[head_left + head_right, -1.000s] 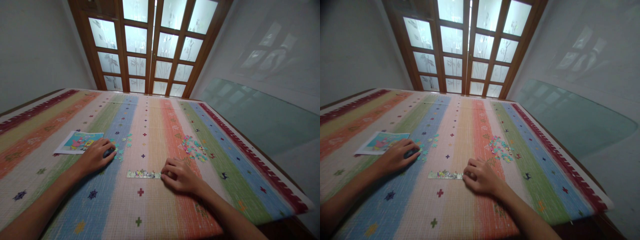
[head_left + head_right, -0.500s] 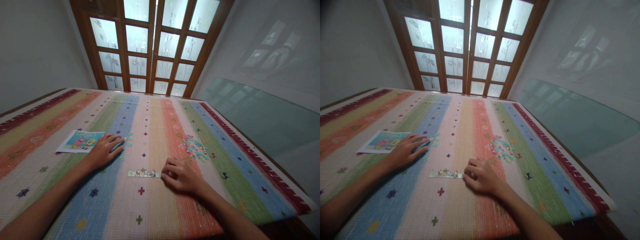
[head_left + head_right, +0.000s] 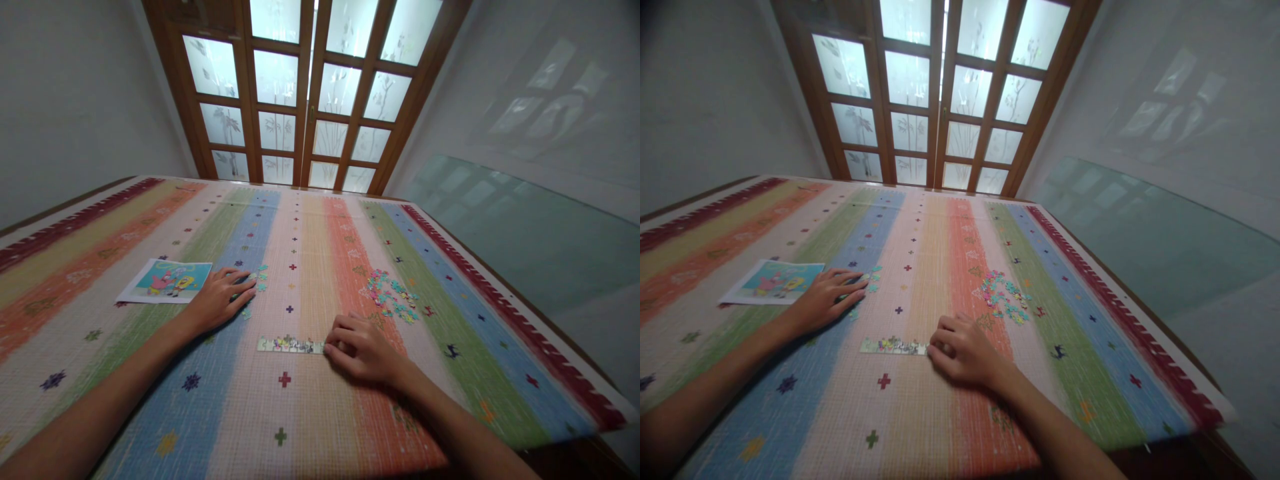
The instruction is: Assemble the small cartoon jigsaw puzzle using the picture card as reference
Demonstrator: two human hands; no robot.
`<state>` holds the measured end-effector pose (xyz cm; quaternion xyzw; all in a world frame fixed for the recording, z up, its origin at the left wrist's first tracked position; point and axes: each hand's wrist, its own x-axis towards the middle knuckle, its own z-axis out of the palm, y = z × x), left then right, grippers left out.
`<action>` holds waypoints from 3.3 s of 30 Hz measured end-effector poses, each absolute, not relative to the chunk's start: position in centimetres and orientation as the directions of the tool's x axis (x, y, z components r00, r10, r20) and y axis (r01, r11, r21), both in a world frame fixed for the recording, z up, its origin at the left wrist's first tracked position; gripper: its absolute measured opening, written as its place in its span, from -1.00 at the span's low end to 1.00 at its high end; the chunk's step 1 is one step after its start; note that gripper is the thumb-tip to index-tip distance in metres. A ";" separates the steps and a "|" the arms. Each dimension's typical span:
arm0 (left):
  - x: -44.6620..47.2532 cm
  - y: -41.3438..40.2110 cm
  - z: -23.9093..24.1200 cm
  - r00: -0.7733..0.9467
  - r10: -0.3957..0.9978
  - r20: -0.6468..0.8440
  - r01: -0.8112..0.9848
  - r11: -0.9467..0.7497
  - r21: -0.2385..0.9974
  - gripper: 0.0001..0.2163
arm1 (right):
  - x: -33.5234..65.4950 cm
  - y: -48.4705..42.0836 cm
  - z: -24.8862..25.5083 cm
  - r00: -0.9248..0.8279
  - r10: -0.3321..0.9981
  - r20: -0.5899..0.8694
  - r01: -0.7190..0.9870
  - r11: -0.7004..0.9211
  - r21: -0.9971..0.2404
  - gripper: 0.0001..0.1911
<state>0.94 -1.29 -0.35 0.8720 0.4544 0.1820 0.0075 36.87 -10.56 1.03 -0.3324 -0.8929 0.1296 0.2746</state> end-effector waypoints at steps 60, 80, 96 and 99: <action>10.7 -10.7 2.6 0.581 0.742 0.335 0.189 -0.523 0.831 -0.92 | 36.0 -11.1 1.7 -0.528 0.832 0.171 0.253 0.347 -0.903 -0.79; 11.4 -11.2 2.2 0.477 0.789 0.387 0.114 -0.492 0.863 -0.94 | 34.9 -11.6 2.2 -0.536 0.830 0.154 0.286 0.350 -0.892 -0.81; 11.5 -11.1 2.0 0.517 0.722 0.461 0.160 -0.610 0.776 -0.96 | 34.8 -11.5 1.7 -0.495 0.856 0.147 0.296 0.325 -0.898 -0.81; 10.6 -10.5 2.4 0.564 0.667 0.486 0.229 -0.692 0.685 -0.90 | 36.1 -10.6 2.2 -0.447 0.878 0.172 0.355 0.351 -0.867 -0.83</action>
